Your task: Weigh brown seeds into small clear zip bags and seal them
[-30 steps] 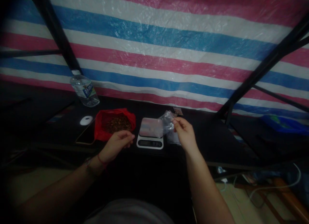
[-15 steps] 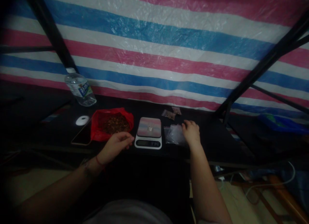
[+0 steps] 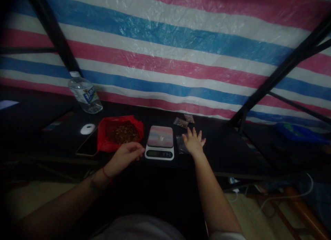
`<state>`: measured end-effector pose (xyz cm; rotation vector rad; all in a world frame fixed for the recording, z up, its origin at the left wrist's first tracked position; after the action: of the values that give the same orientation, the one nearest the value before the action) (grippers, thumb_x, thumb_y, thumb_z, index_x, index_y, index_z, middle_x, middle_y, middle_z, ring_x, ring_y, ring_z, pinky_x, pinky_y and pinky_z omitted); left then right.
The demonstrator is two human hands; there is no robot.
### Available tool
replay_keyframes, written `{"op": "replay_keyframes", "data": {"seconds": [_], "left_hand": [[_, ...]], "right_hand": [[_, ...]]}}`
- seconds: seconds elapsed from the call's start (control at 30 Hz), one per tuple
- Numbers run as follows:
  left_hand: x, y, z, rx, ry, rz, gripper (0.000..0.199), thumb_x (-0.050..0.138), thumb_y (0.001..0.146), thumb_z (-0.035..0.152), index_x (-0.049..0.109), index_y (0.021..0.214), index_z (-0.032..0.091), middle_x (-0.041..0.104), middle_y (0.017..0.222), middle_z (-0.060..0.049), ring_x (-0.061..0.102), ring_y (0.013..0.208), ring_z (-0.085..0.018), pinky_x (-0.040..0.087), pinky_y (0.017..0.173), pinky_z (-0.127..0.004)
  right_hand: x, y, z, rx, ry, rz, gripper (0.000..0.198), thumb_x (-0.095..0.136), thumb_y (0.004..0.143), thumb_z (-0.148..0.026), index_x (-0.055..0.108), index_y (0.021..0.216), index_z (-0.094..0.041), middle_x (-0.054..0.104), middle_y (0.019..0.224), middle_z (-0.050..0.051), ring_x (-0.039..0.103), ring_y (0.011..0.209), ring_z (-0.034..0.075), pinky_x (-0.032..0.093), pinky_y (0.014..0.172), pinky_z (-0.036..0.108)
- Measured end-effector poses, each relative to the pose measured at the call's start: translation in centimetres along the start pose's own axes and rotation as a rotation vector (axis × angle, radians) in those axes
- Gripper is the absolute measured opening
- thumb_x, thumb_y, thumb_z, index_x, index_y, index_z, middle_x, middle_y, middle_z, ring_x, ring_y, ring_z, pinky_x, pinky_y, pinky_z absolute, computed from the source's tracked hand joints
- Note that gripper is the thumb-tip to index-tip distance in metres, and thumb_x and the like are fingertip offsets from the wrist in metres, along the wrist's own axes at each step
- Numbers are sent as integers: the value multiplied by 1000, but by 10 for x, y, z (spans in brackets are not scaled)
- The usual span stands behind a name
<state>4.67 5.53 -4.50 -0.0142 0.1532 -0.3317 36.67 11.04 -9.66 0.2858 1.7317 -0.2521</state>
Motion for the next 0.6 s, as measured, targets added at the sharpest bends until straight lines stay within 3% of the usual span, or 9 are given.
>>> {"op": "replay_keyframes", "data": {"seconds": [0.13, 0.27, 0.33, 0.47, 0.53, 0.6], "left_hand": [[-4, 2, 0, 27, -13, 4, 25, 63, 73, 39, 62, 68, 15, 59, 61, 1, 50, 51, -9, 39, 52, -21], [-8, 4, -1, 42, -15, 4, 26, 63, 74, 39, 61, 68, 14, 59, 62, 0, 50, 52, -9, 39, 52, -21], [-9, 5, -2, 45, -23, 1, 26, 63, 74, 39, 61, 68, 14, 59, 62, 0, 51, 52, -9, 39, 51, -20], [-11, 4, -2, 42, -54, 4, 26, 63, 74, 40, 61, 69, 14, 59, 62, 1, 50, 52, -8, 37, 49, -19], [-12, 4, -2, 48, -56, 5, 26, 64, 74, 40, 61, 69, 14, 59, 61, 1, 49, 52, -8, 37, 49, -19], [-12, 4, 0, 61, -56, 2, 27, 64, 74, 40, 61, 68, 14, 58, 61, 1, 49, 52, -8, 37, 50, -19]], "right_hand": [[-23, 33, -5, -61, 26, 103, 59, 40, 93, -47, 33, 147, -25, 26, 155, 11, 23, 140, 38, 29, 106, 58], [-21, 67, -27, -243, 7, -37, 52, 50, 89, -34, 48, 137, -14, 50, 137, 17, 48, 124, 29, 38, 102, 37], [-19, 77, -33, -224, -52, -56, 48, 53, 88, -38, 54, 131, -16, 55, 132, 17, 51, 120, 30, 40, 98, 40], [-28, 85, -38, -160, -180, 37, 37, 54, 86, -34, 64, 115, -14, 59, 125, 21, 52, 118, 35, 39, 95, 47], [-34, 87, -38, -134, -104, 44, 36, 53, 85, -36, 68, 109, -13, 63, 117, 22, 57, 113, 34, 41, 93, 45], [-44, 86, -37, -101, 124, 63, 38, 51, 84, -41, 70, 102, -13, 69, 104, 18, 63, 104, 31, 44, 87, 40]]}}
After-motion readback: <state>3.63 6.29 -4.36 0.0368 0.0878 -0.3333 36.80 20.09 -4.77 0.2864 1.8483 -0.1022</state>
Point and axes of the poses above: each hand's wrist, its own y-axis towards the middle knuckle, its own x-axis out of the palm, z = x × y, the point moved 6 cm from there along y, towards the middle knuckle
